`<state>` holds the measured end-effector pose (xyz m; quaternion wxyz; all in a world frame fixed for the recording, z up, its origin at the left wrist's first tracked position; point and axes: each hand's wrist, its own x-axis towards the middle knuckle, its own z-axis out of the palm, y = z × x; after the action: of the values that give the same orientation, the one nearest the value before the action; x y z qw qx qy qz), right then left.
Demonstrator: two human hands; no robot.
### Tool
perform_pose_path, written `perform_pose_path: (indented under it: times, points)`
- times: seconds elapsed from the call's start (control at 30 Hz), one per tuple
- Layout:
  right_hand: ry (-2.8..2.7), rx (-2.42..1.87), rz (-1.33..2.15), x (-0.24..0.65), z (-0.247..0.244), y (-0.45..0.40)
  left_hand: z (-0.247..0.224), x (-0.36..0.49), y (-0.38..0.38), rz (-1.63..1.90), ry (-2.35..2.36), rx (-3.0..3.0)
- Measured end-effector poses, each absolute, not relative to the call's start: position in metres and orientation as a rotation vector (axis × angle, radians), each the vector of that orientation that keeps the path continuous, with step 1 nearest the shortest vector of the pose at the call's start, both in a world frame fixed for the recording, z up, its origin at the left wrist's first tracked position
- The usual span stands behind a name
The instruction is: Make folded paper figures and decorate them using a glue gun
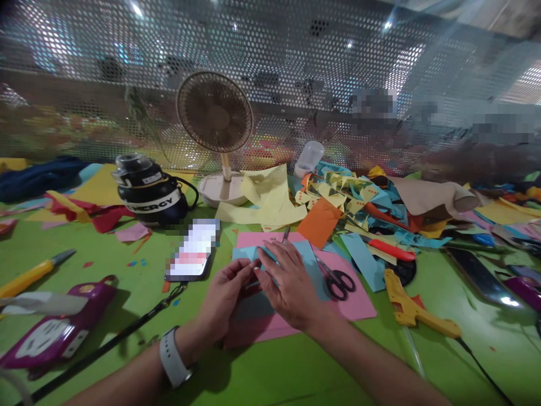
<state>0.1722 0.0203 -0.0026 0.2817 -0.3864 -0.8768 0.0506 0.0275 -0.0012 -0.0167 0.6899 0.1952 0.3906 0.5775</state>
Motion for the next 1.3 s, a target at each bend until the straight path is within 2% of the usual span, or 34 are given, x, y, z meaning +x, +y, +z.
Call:
perform_pose_path:
  times: [0.27, 0.67, 1.3]
  points:
    - [-2.13, -0.993, 0.327, 0.175, 0.003, 0.027, -0.014, 0.027, -0.001, 1.281, 0.878, 0.428]
    - [-1.979, -1.21, 0.614, 0.184, 0.008, 0.04, -0.016, 0.027, -0.004, 1.222, 0.93, 0.542]
    - [-1.946, -1.199, 0.704, 0.181, 0.01, 0.035, -0.016, 0.029, -0.002, 1.219, 0.984, 0.563]
